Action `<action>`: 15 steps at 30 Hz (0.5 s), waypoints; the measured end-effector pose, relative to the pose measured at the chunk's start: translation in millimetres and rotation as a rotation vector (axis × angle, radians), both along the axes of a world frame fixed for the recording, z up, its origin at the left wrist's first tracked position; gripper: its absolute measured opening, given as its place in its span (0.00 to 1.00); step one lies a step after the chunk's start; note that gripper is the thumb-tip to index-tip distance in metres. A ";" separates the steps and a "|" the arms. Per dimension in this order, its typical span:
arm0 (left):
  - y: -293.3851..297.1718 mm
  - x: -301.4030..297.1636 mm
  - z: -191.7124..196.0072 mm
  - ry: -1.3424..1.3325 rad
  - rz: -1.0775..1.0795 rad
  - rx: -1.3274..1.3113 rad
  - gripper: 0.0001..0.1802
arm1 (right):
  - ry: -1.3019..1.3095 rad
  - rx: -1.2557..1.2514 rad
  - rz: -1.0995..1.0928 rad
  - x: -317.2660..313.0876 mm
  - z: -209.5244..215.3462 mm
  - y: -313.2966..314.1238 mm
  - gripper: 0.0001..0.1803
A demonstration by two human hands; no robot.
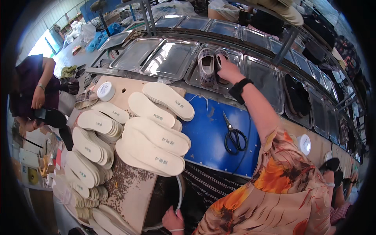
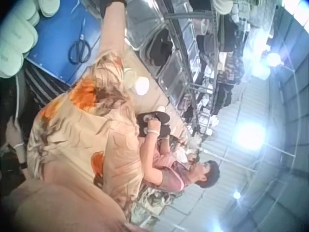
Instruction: Inspecting shoes and inserting insoles into various styles of footwear at a manufacturing station.
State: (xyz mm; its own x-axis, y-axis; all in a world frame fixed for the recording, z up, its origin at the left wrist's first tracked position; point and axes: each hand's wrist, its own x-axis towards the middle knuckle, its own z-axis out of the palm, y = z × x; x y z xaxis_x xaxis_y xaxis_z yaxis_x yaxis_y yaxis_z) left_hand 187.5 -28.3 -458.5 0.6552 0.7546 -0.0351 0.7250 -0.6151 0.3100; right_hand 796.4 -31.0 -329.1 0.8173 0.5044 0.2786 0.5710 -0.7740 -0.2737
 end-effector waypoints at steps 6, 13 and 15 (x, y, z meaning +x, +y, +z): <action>3.1 -21.2 2.1 0.034 0.029 0.031 0.21 | 0.583 -0.103 0.247 -31.1 1.8 58.9 0.26; 13.2 -5.3 22.0 -0.001 0.087 -0.105 0.18 | 0.428 0.508 0.168 0.8 37.4 25.6 0.16; 10.3 -14.0 23.1 -0.066 0.155 -0.235 0.21 | 0.491 0.583 0.306 -74.3 93.3 9.4 0.14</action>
State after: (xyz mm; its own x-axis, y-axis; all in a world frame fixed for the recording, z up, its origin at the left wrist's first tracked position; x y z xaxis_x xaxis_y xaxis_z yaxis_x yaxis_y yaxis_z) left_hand 173.5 -18.0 -435.4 0.5391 0.8224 -0.1819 0.7783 -0.4039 0.4807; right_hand 722.1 -21.5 -235.8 0.7638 0.6098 0.2115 0.4444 -0.2594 -0.8574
